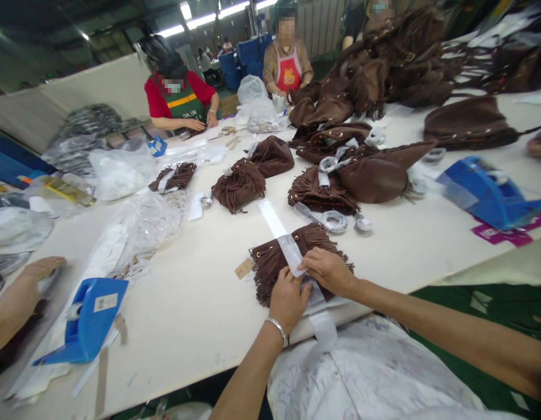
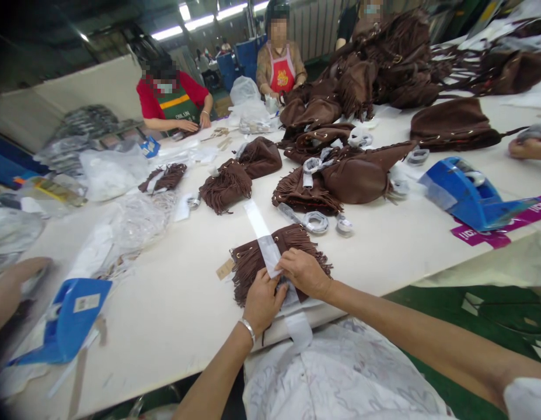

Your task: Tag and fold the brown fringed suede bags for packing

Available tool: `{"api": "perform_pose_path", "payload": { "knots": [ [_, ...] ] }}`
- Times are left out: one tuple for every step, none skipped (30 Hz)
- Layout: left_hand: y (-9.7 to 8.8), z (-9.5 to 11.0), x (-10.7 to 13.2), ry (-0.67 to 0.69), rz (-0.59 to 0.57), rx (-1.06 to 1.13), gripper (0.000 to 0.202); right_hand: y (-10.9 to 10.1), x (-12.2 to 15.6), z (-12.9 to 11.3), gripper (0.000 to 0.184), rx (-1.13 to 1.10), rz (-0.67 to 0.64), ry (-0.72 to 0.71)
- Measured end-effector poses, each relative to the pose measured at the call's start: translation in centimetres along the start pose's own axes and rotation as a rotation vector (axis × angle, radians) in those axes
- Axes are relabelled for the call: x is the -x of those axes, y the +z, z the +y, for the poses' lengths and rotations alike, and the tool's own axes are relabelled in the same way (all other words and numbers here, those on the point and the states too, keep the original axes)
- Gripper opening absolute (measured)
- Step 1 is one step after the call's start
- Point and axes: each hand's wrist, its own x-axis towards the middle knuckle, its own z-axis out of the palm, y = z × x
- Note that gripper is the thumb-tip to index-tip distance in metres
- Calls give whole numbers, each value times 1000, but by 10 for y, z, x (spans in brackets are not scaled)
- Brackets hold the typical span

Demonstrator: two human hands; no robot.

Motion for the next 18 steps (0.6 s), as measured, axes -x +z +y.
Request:
{"api": "perform_pose_path", "payload": {
  "knots": [
    [0,0,0,-1,-6,6,32,1,2,1,14,26,-7,-13],
    [0,0,-1,-2,-14,11,31,2,3,3,15,56,-18,-28],
    [0,0,-1,-3,-20,16,29,2,4,4,16,92,-33,-46],
    [0,0,-1,-4,-25,19,28,2,5,5,16,131,-54,-68],
    [0,0,-1,-5,-27,18,26,2,6,5,17,170,-77,-91],
    [1,0,-1,-5,-28,15,26,1,6,5,16,206,-103,-112],
    [1,0,-1,-6,-30,10,26,0,6,5,16,238,-126,-128],
    [2,-1,-1,-9,-33,6,26,-1,6,4,15,263,-145,-139],
    [3,-1,0,-15,-36,5,26,-2,6,3,15,278,-160,-148],
    [3,-2,0,-24,-41,9,26,-3,7,2,16,286,-169,-154],
    [4,-2,1,-32,-48,16,26,-4,7,1,16,290,-172,-154],
    [5,-2,1,-40,-53,25,26,-4,8,1,17,290,-172,-153],
    [5,-3,1,-47,-56,34,27,-4,9,1,17,289,-170,-149],
    [6,-3,1,-54,-57,39,27,-4,10,1,18,287,-167,-147],
    [6,-3,1,-59,-58,42,28,-3,10,1,18,286,-165,-145],
    [6,-4,1,-65,-56,43,29,-3,11,1,18,284,-164,-149],
    [6,-4,1,-69,-54,44,30,-3,12,1,19,283,-165,-158],
    [6,-4,1,-73,-52,46,30,-3,12,1,19,284,-167,-167]
  ]
}}
